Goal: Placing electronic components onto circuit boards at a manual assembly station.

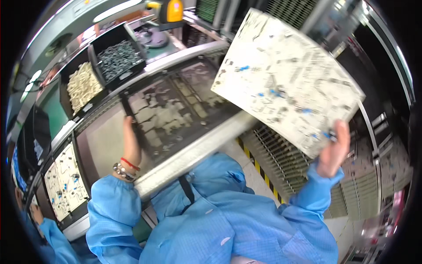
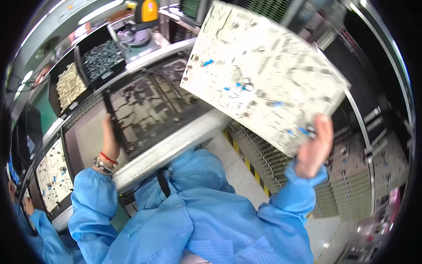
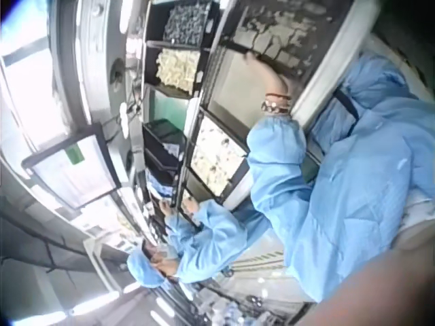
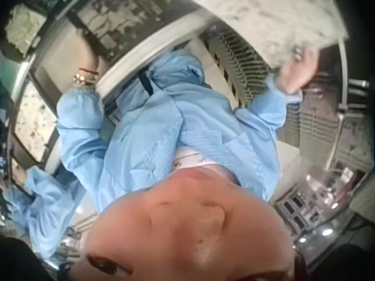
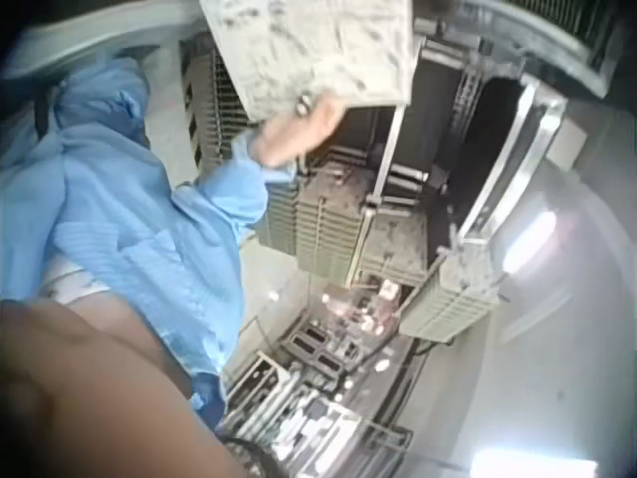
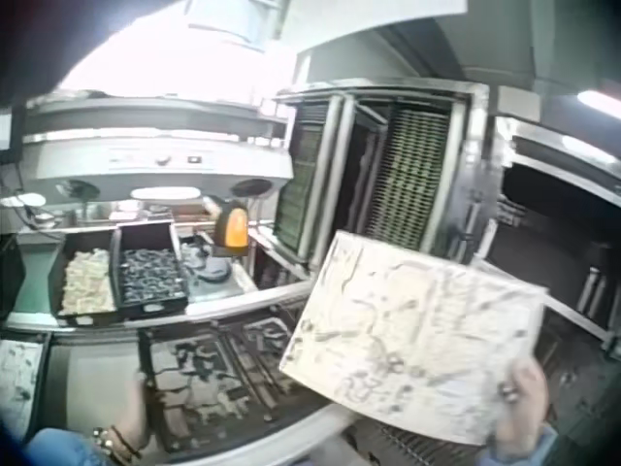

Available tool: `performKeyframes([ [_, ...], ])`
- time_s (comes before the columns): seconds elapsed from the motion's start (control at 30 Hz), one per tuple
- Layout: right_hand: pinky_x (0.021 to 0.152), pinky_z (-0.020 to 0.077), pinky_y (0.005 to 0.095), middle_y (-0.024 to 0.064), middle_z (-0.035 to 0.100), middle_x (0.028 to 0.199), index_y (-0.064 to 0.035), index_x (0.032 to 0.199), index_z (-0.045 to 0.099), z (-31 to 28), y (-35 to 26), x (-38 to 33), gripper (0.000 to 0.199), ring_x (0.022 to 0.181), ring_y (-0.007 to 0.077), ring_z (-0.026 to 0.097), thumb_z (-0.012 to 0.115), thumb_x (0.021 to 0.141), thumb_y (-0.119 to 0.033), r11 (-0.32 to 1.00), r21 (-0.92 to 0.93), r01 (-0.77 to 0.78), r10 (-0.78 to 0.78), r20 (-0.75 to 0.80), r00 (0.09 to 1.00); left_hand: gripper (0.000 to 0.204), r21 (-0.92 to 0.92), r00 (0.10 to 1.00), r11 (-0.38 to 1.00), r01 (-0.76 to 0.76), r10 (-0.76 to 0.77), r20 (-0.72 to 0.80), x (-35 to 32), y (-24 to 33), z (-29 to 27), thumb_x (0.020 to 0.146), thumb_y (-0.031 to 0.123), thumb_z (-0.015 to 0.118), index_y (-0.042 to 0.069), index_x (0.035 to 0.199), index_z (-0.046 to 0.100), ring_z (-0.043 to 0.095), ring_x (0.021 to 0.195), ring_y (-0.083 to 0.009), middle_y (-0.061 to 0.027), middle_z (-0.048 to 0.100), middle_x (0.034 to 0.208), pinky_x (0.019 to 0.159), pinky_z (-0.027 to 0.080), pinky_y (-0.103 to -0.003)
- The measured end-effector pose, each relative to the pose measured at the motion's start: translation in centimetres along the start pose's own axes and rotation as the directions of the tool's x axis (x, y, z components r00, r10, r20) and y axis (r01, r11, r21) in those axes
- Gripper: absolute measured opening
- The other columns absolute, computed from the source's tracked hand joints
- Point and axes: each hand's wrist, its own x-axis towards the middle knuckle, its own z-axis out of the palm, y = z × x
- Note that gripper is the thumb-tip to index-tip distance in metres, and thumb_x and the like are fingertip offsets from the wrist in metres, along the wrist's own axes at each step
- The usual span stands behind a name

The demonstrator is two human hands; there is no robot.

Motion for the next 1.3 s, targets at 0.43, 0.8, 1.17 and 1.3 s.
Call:
performKeyframes([
  [0.43, 0.107, 0.0307, 0.0436, 0.0145, 0.043, 0.136, 0.0025, 0.133, 0.036, 25.5, 15.4, 5.5, 0.043, 0.124, 0.0287, 0.042, 0.044, 0.091, -0.002, 0.650, 0.337, -0.682, 0.517, 0.462, 0.721, 0.073, 0.387, 0.947, 0.865, -0.320, 0.290, 0.137, -1.6, 7.1, -1.3, 0.091, 0.017, 0.049, 0.002, 0.145, 0.002, 0.023, 0.134, -0.0350, -0.0224, 0.009, 0.148, 0.110, 0.020, -0.040],
  [0.8, 0.106, 0.0311, 0.0459, 0.0136, 0.044, 0.136, 0.0004, 0.135, 0.035, 28.1, 19.6, 8.5, 0.045, 0.124, 0.0285, 0.043, 0.044, 0.092, -0.004, 0.645, 0.291, -0.707, 0.550, 0.466, 0.693, 0.077, 0.399, 0.969, 0.885, -0.239, 0.189, 0.162, -0.6, 7.6, 0.1, 0.086, 0.002, 0.048, 0.003, 0.146, -0.001, 0.022, 0.134, -0.0321, -0.0188, 0.007, 0.149, 0.110, 0.019, -0.041],
  [1.17, 0.106, 0.0320, 0.0458, 0.0136, 0.045, 0.135, -0.0008, 0.135, 0.036, 28.4, 20.1, 8.9, 0.044, 0.123, 0.0281, 0.044, 0.043, 0.092, -0.003, 0.632, 0.270, -0.726, 0.555, 0.496, 0.668, 0.079, 0.389, 0.960, 0.881, -0.269, 0.211, 0.186, -0.7, 7.7, 0.2, 0.084, 0.000, 0.048, 0.000, 0.145, -0.003, 0.012, 0.138, -0.0292, -0.0185, 0.004, 0.149, 0.112, 0.012, -0.038],
  [1.3, 0.106, 0.0326, 0.0449, 0.0159, 0.045, 0.133, 0.0031, 0.132, 0.037, 28.2, 20.9, 9.8, 0.042, 0.122, 0.0282, 0.045, 0.043, 0.090, -0.001, 0.571, 0.319, -0.757, 0.516, 0.577, 0.633, 0.082, 0.408, 0.954, 0.869, -0.280, 0.206, 0.216, -0.9, 7.3, 0.0, 0.083, 0.003, 0.051, -0.001, 0.144, -0.004, 0.009, 0.138, -0.0303, -0.0204, 0.003, 0.148, 0.112, 0.011, -0.038],
])
